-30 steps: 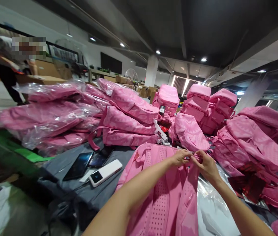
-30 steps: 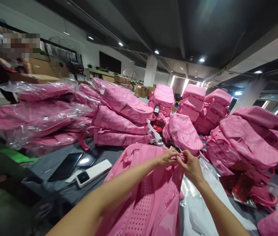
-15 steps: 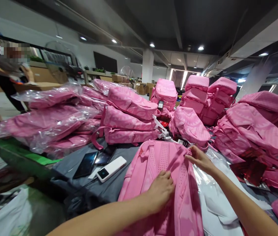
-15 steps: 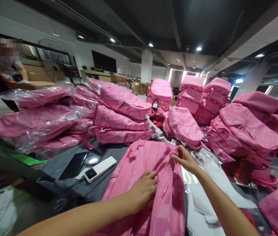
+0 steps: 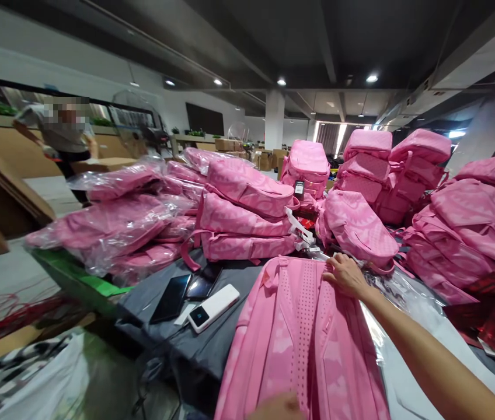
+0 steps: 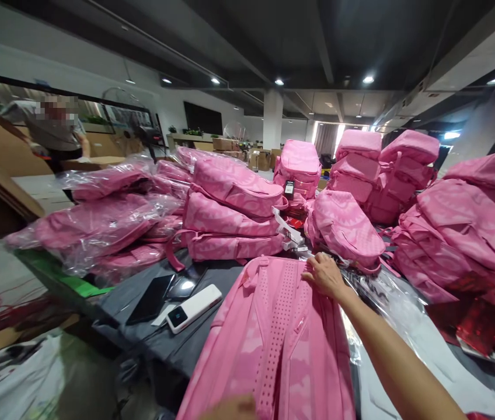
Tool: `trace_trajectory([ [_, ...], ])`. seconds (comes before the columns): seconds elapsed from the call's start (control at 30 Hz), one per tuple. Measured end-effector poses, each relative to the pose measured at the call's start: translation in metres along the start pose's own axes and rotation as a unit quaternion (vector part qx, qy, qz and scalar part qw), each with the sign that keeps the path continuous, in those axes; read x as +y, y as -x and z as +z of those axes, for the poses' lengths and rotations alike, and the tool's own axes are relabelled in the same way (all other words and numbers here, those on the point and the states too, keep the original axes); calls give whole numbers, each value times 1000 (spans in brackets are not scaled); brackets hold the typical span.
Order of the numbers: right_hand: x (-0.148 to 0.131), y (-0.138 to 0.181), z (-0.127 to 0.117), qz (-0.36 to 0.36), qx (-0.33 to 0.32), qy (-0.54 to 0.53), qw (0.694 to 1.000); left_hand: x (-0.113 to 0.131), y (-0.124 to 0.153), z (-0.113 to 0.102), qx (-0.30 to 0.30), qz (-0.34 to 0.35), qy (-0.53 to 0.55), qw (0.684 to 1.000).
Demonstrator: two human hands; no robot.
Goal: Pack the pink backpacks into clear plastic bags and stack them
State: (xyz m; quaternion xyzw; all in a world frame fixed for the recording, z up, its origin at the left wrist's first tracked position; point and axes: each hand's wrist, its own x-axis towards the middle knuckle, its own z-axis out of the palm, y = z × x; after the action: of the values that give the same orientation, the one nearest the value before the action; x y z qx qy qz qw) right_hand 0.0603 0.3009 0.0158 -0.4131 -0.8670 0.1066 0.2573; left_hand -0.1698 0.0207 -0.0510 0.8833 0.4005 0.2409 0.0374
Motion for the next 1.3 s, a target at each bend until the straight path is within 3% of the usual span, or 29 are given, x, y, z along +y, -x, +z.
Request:
trace_trajectory([
  [0.07, 5, -6, 12, 12, 3, 41, 999, -39, -30, -25, 45, -63, 3, 997],
  [0.13, 9, -9, 24, 23, 4, 65, 998, -85, -72, -48, 110, -220, 5, 969],
  [0.2, 10, -7, 34, 18, 12, 74, 997, -128, -114, -61, 85, -358, -23, 930],
  [0.3, 11, 5, 42, -9, 46, 68, 997, -167, -157, -57, 63, -378, -12, 923],
  [0.4, 10, 21, 45, -29, 85, 52, 995, -171, -166, -37, 98, -318, -6, 943],
  [0.6, -9, 63, 54, -82, 128, 54, 987, -154, -121, -9, 163, -216, -31, 962],
  [0.73, -21, 98, 59, -85, 108, 85, 987, -146, -91, 0, 125, -175, -48, 976],
  [0.9, -22, 122, 62, -105, 49, 85, 990, -149, -74, 9, 20, -146, -48, 988],
  [1.0, -15, 102, 64, -55, -34, 96, 993, -168, -90, 17, -44, -149, -38, 987],
  [1.13, -1, 44, 69, 70, -153, 143, 975, -196, -136, 23, -97, -190, -37, 976],
  [1.23, 9, 8, 70, 107, -149, 172, 968, -195, -161, 13, -125, -231, -39, 964],
  [1.3, 13, -3, 70, 128, -133, 185, 965, -176, -163, 4, -137, -262, -42, 954],
])
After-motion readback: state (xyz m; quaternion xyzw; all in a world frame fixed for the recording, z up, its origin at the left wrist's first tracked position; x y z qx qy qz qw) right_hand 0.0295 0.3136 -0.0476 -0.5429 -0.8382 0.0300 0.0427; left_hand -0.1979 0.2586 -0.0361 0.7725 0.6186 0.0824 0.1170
